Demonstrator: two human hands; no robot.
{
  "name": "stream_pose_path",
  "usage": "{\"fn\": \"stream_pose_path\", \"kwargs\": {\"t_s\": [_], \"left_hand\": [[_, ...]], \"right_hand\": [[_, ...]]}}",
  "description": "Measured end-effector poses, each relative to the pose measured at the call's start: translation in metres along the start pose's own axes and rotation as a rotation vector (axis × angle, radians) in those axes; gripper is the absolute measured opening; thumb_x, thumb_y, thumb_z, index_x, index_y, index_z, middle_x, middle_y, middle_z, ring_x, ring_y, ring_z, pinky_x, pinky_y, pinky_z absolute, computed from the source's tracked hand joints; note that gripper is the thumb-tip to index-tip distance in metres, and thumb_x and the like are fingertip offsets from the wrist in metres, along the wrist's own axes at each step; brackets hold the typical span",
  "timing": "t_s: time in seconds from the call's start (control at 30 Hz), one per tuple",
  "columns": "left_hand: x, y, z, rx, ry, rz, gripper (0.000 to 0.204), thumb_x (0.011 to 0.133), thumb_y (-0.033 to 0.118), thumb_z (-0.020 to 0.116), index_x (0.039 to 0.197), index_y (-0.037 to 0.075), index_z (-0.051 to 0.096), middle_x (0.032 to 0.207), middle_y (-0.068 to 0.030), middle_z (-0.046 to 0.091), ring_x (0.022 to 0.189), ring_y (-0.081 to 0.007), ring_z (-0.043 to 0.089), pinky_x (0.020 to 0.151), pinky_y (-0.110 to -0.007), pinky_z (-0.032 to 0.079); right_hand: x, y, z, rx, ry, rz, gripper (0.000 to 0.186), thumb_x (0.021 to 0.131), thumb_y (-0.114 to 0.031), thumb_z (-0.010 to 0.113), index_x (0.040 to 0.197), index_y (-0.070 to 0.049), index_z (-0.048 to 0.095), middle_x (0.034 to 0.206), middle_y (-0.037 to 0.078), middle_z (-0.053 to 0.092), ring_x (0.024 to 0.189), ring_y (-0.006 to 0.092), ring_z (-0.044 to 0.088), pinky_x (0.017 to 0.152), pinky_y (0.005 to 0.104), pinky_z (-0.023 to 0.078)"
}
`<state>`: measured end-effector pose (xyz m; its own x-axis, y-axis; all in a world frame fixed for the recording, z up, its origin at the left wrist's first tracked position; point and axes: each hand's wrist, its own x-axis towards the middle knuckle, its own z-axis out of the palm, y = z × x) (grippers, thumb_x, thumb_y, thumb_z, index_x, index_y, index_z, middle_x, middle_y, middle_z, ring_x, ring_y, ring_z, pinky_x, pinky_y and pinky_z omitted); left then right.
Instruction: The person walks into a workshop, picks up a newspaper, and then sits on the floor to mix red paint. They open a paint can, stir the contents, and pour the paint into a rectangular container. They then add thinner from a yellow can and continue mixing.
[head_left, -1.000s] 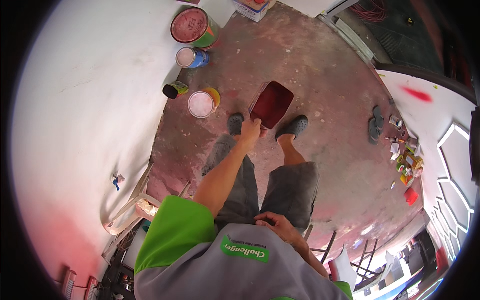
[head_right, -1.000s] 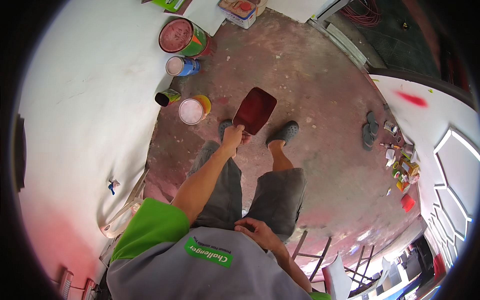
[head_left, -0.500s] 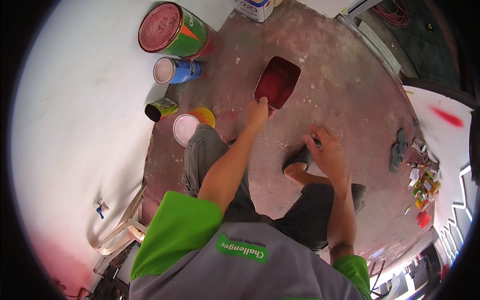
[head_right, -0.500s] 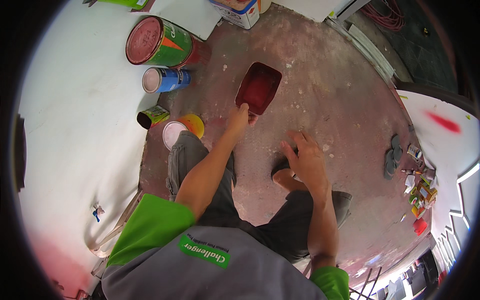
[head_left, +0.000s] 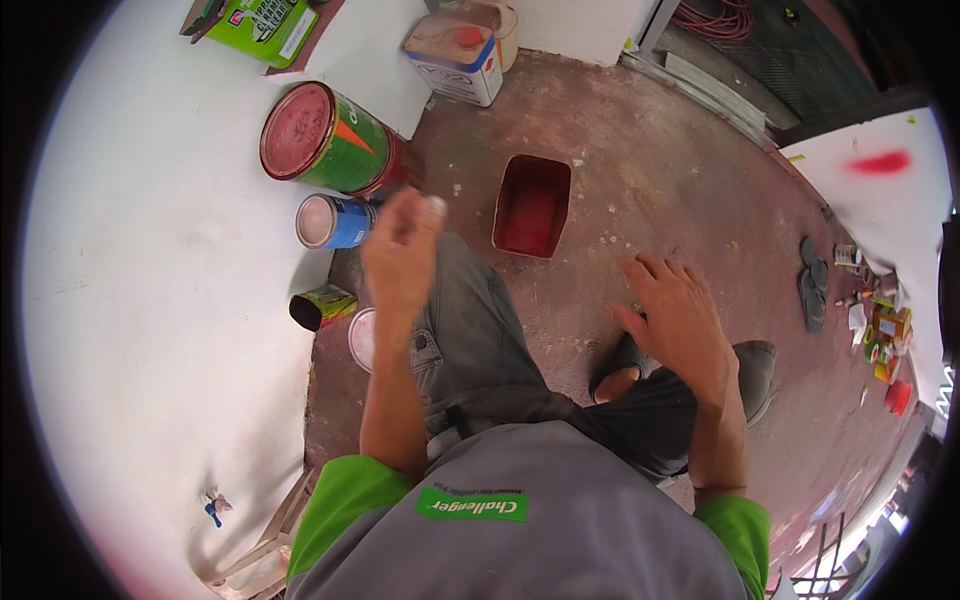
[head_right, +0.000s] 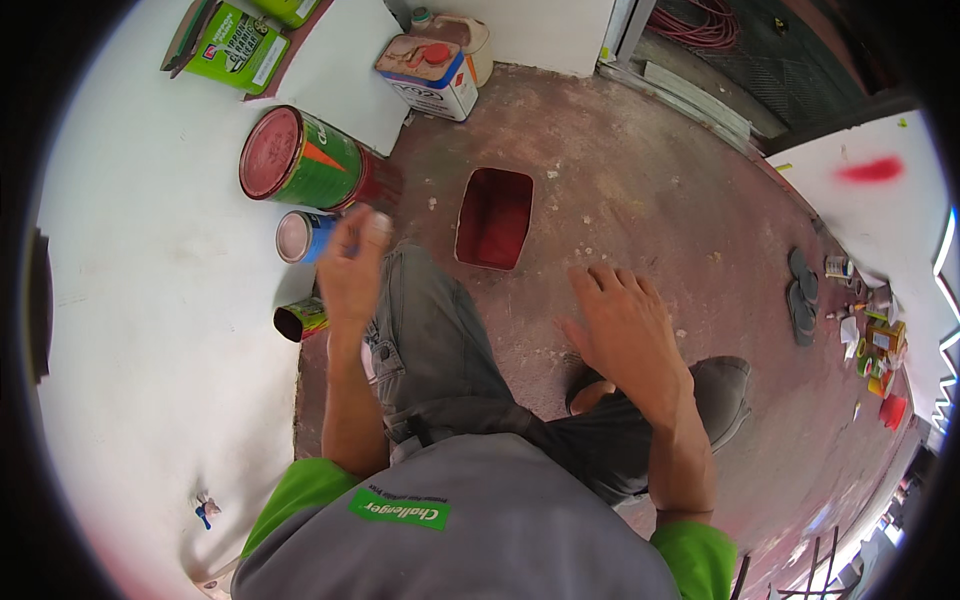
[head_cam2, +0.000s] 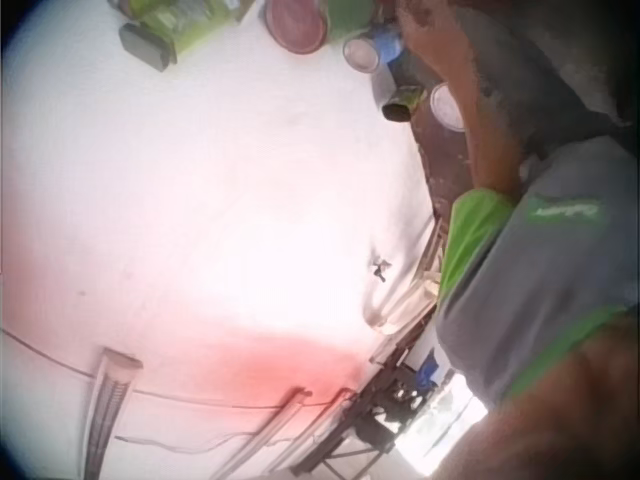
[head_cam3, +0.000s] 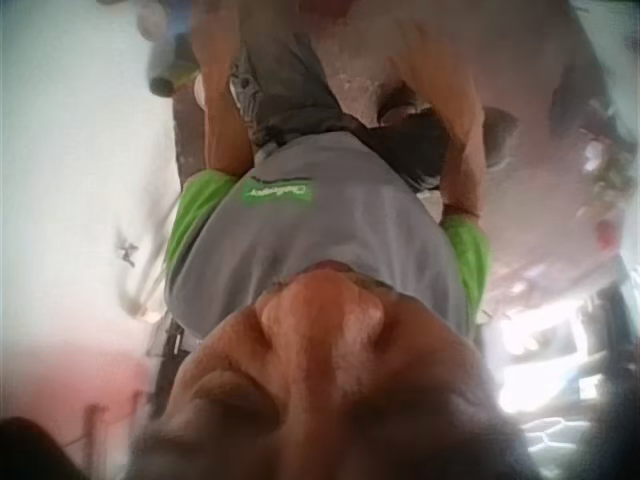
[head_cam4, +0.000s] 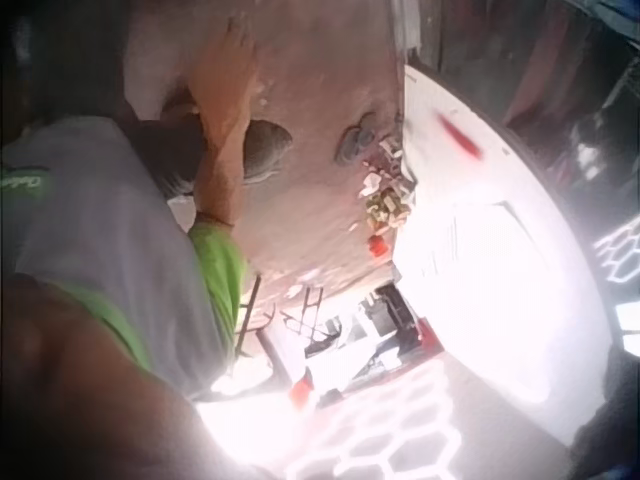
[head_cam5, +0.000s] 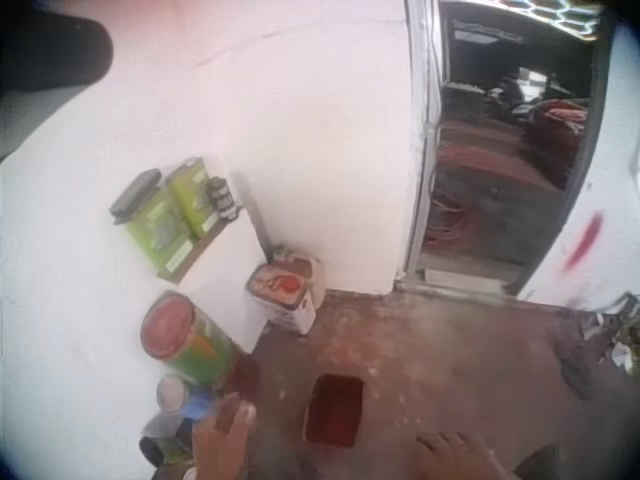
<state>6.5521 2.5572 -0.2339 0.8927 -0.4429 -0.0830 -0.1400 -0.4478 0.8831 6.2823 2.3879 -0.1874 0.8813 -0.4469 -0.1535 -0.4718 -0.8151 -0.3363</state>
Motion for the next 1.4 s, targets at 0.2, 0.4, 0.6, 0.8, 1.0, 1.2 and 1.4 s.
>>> {"fn": "stream_pose_path", "kwargs": {"t_s": [0.2,0.4,0.6,0.8,1.0,1.2,1.4], "left_hand": [[0.162,0.028,-0.085,0.709,0.393,0.203,0.113,0.077,0.074,0.078,0.159,0.004,0.043,0.162,-0.0263,0.042,0.152,-0.0422,0.037,0.123,-0.054,0.032],[0.263,-0.029,-0.108,0.868,-0.010,-0.045,0.147,0.057,0.092,0.076,0.168,0.012,0.023,0.170,-0.0313,0.021,0.155,-0.0584,0.015,0.124,-0.068,0.018],[0.265,-0.037,-0.100,0.893,0.056,-0.027,0.144,0.058,0.089,0.077,0.170,0.019,0.019,0.170,-0.0301,0.020,0.155,-0.0564,0.017,0.122,-0.071,0.019],[0.217,0.000,-0.086,0.895,0.092,-0.052,0.131,0.063,0.078,0.081,0.168,0.019,0.027,0.171,-0.0204,0.026,0.152,-0.0540,0.028,0.117,-0.075,0.023],[0.197,-0.001,-0.111,0.777,0.108,0.120,0.123,0.066,0.073,0.082,0.165,0.017,0.036,0.167,-0.0213,0.034,0.150,-0.0497,0.036,0.119,-0.068,0.030],[0.146,0.018,-0.138,0.687,0.013,0.348,0.111,0.073,0.054,0.087,0.163,0.011,0.038,0.163,-0.0206,0.039,0.147,-0.0411,0.044,0.119,-0.053,0.040],[0.070,0.022,-0.135,0.636,-0.034,0.434,0.110,0.068,0.037,0.091,0.162,0.013,0.040,0.161,-0.0176,0.040,0.147,-0.0382,0.044,0.119,-0.052,0.040]], "right_hand": [[-0.013,-0.003,0.010,-0.015,-0.056,0.050,0.047,0.090,-0.028,0.079,0.127,-0.002,0.064,0.121,0.017,0.069,0.116,0.0343,0.066,0.101,0.0450,0.050],[-0.012,-0.022,0.011,0.017,-0.083,0.066,0.050,0.092,-0.029,0.076,0.131,-0.001,0.063,0.122,0.018,0.069,0.119,0.0345,0.064,0.105,0.0463,0.047],[-0.019,-0.024,0.014,0.016,-0.082,0.067,0.050,0.093,-0.029,0.075,0.133,-0.001,0.063,0.123,0.017,0.068,0.120,0.0352,0.064,0.105,0.0469,0.047],[-0.019,-0.029,0.008,0.002,-0.079,0.052,0.051,0.093,-0.031,0.075,0.132,-0.001,0.063,0.120,0.016,0.068,0.117,0.0345,0.065,0.104,0.0457,0.047],[-0.019,-0.031,0.013,0.025,-0.090,0.023,0.049,0.092,-0.031,0.076,0.129,-0.002,0.065,0.117,0.016,0.069,0.114,0.0339,0.066,0.101,0.0453,0.049],[-0.013,-0.018,0.029,0.007,-0.104,0.040,0.042,0.091,-0.029,0.077,0.122,-0.001,0.066,0.114,0.016,0.069,0.112,0.0336,0.066,0.099,0.0457,0.049],[-0.006,-0.028,0.026,0.039,-0.070,0.011,0.041,0.090,-0.028,0.078,0.120,-0.002,0.066,0.114,0.016,0.069,0.112,0.0340,0.066,0.099,0.0453,0.049]]}}
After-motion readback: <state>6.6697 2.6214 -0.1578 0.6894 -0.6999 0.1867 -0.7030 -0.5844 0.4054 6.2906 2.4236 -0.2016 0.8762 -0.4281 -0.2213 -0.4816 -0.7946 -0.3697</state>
